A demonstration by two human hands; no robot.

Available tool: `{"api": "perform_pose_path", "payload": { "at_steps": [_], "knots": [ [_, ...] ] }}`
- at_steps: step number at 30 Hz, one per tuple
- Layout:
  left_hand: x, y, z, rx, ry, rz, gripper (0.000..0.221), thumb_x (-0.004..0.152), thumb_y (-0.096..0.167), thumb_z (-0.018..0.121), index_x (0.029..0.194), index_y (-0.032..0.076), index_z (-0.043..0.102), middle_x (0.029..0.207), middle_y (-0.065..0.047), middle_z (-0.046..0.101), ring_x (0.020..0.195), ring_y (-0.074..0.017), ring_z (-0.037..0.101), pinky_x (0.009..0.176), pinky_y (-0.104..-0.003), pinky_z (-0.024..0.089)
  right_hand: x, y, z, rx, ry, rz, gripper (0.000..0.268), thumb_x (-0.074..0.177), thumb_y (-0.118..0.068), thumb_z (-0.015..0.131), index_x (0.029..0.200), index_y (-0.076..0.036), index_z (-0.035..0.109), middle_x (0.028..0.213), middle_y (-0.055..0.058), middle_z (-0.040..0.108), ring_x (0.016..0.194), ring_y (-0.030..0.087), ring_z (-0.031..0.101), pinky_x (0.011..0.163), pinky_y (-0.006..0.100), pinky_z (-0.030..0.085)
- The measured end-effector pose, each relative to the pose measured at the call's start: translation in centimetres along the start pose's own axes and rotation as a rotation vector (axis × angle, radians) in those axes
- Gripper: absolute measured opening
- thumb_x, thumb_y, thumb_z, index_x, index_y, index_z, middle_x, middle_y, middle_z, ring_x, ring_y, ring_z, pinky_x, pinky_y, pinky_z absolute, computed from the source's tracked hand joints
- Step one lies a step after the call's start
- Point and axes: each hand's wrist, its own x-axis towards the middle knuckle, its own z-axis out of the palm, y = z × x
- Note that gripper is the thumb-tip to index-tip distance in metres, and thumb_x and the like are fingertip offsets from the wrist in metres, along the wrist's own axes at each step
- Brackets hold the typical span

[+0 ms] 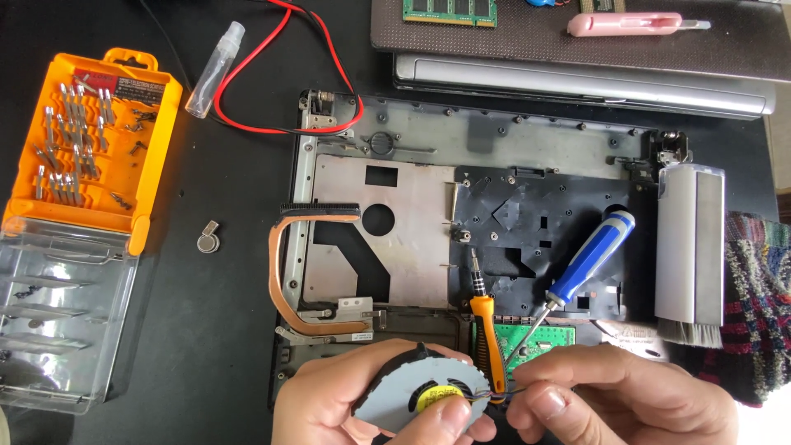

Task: Disassembling a laptop cooling fan housing, inspecting the internal fan, and testing components with a multimeter.

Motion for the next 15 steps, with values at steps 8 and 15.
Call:
{"api": "perform_pose_path", "payload": {
  "at_steps": [8, 15],
  "knots": [
    [0.0, -0.9, 0.4, -0.041, 0.056, 0.061, 0.028, 0.064, 0.018, 0.094, 0.087, 0.002, 0.098, 0.067, -0.017, 0.100, 0.058, -0.0233, 0.100, 0.052, -0.026, 0.079, 0.2, 0.3, 0.3, -0.008, -0.022, -0.039, 0.018, 0.077, -0.003, 0.081, 0.092, 0.005, 0.087, 0.061, 0.015, 0.086, 0.053, 0.016, 0.081, 0.057, 0.022, 0.068],
    [0.1, -1.6, 0.7, -0.085, 0.114, 0.123, 0.027, 0.063, 0.017, 0.095, 0.083, 0.001, 0.098, 0.062, -0.019, 0.099, 0.053, -0.0236, 0.098, 0.047, -0.027, 0.078, 0.4, 0.4, 0.7, -0.018, -0.046, -0.080, 0.017, 0.079, -0.005, 0.079, 0.093, 0.003, 0.085, 0.061, 0.013, 0.084, 0.054, 0.014, 0.080, 0.058, 0.020, 0.065]
  ]
}}
